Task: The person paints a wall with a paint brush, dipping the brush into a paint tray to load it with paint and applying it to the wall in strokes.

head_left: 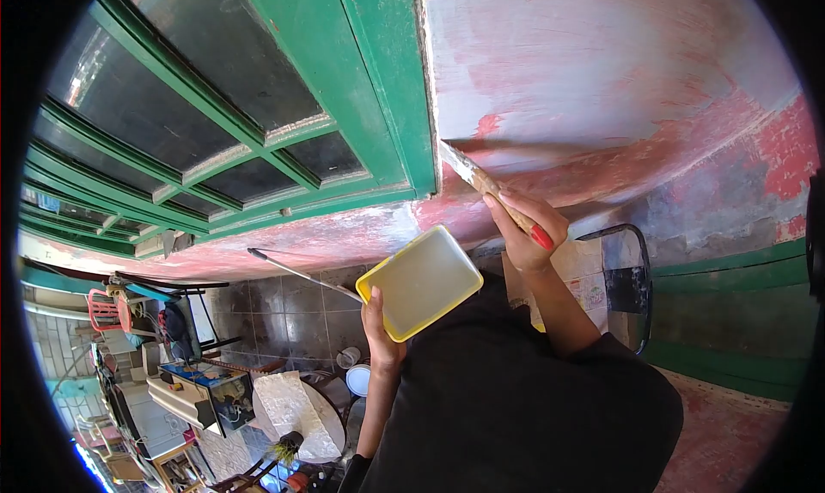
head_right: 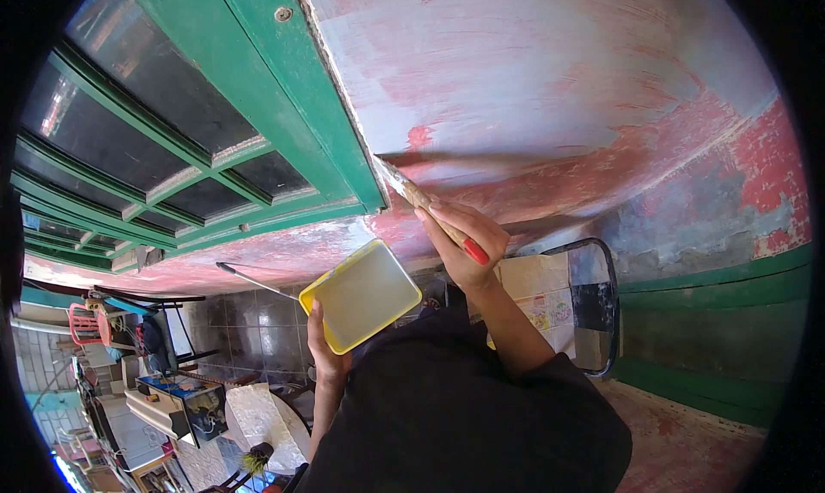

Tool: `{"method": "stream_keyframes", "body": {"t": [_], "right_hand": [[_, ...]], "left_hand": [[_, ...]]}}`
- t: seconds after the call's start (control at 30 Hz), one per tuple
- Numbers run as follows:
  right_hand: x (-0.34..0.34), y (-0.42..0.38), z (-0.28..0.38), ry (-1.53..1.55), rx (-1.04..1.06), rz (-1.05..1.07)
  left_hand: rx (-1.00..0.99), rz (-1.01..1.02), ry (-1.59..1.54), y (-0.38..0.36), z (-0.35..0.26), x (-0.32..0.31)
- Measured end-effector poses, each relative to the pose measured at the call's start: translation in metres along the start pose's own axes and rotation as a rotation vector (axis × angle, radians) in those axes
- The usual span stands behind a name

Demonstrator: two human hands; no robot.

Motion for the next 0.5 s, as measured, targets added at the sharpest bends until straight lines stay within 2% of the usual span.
{"method": "stream_keyframes", "body": {"t": [0.2, 0.3, 0.5], "right_hand": [[0.016, 0.0, -0.008, -0.131, 0.114, -0.059], [0.037, -0.005, 0.005, -0.339, 0.12, -0.13], [0.007, -0.008, 0.032, -0.153, 0.14, 0.022]], "left_hand": [[-0.007, -0.026, 0.004, -0.003, 0.003, 0.004], [-0.009, -0.042, -0.004, -0.006, 0.005, 0.006], [-0.012, -0.103, -0.055, -0.008, -0.003, 0.0]]}}
Point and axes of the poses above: each hand's wrist, its own y-axis towards the middle knuckle, its own x-axis out of the back of the hand, z = x × y, the point moved 5 cm from there along y, towards the middle knuckle, and after that the axes turned 9 degrees about y, right-handed, at the moved point
